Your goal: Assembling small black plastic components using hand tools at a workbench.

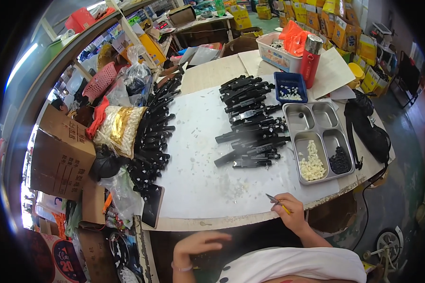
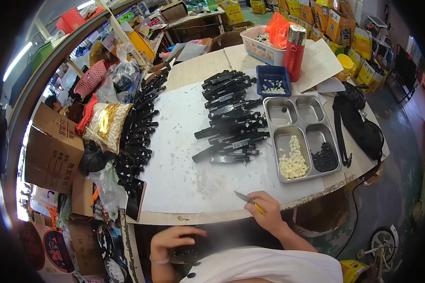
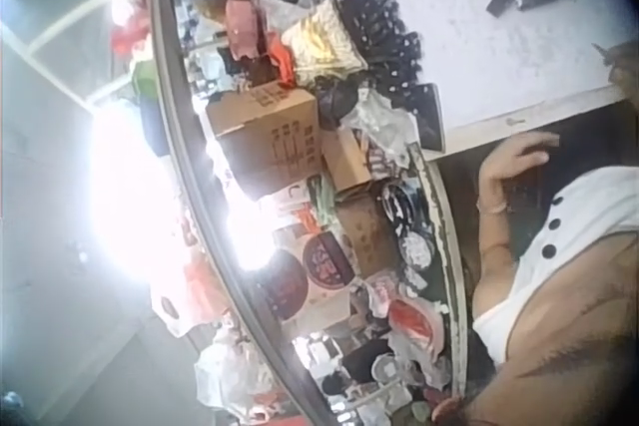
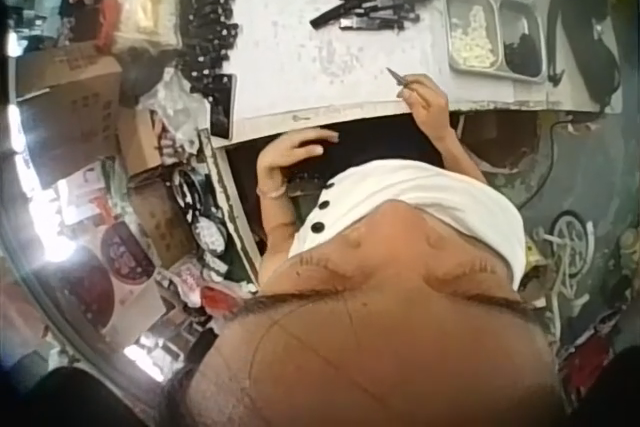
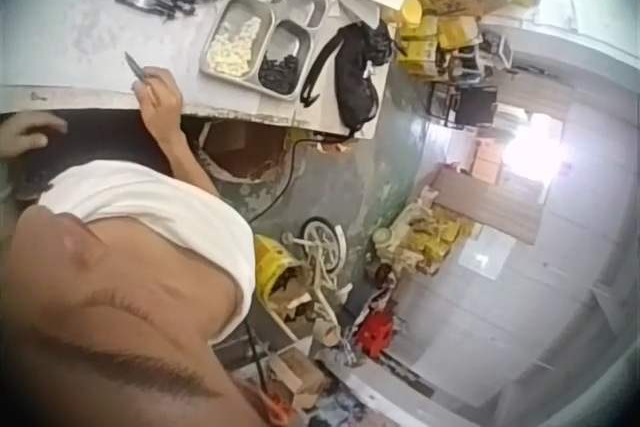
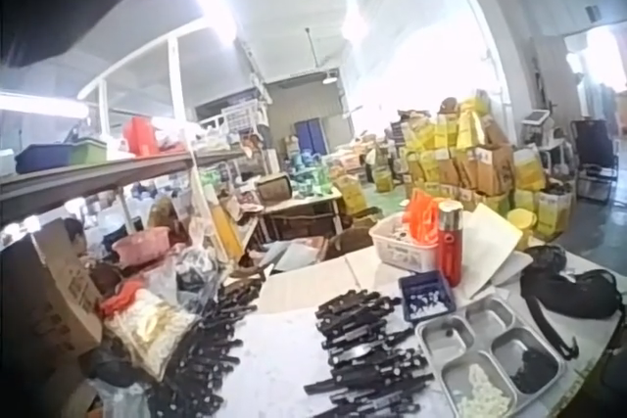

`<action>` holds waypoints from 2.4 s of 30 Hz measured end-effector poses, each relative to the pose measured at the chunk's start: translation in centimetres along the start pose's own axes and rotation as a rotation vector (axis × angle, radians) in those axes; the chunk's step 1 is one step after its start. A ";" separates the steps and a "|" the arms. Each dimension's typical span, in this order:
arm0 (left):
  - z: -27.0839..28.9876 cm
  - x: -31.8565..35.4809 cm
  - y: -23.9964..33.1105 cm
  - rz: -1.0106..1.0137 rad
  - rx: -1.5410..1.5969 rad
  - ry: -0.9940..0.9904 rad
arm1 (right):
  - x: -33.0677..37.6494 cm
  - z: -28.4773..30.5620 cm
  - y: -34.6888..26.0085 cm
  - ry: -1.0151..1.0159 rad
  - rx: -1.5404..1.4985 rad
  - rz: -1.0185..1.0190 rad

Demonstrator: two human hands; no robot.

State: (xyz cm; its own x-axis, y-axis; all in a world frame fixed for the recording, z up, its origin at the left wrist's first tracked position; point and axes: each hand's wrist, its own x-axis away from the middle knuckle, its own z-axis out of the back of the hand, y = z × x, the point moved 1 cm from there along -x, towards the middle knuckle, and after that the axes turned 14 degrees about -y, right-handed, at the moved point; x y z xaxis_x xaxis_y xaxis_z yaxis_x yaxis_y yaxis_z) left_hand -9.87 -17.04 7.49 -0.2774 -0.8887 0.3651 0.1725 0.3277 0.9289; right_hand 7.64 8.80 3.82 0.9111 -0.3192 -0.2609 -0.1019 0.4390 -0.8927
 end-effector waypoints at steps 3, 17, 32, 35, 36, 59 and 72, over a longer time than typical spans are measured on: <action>3.8 -5.5 5.7 -0.003 -0.083 0.262 | 0.6 0.3 -0.5 0.065 -0.096 -0.033; 10.6 -23.6 6.8 -0.154 -1.109 0.767 | 3.5 0.8 -2.7 0.115 0.010 -0.051; 1.7 -14.4 6.0 -0.225 -1.048 1.059 | -0.4 0.4 -2.8 0.083 0.083 -0.163; 1.5 -13.8 5.4 -0.199 -1.039 1.056 | -0.7 -0.3 -2.4 0.064 0.184 -0.123; 1.2 -13.4 5.1 -0.201 -1.038 1.063 | -0.8 -0.5 -2.1 0.061 0.187 -0.118; 1.4 -1.5 1.1 -0.133 0.022 0.116 | -2.7 4.8 1.6 0.128 0.094 -0.087; 15.9 -23.2 7.5 -0.167 -1.423 0.892 | -2.8 5.5 4.0 0.281 0.131 -0.030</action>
State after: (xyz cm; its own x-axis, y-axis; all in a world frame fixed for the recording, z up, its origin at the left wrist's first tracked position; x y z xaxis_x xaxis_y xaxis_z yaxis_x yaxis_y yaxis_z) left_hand -17.17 11.15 7.02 0.1179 -0.9355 -0.3332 0.9910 0.1320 -0.0200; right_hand 6.84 16.08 3.02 0.7651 -0.5454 -0.3423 -0.0074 0.5241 -0.8516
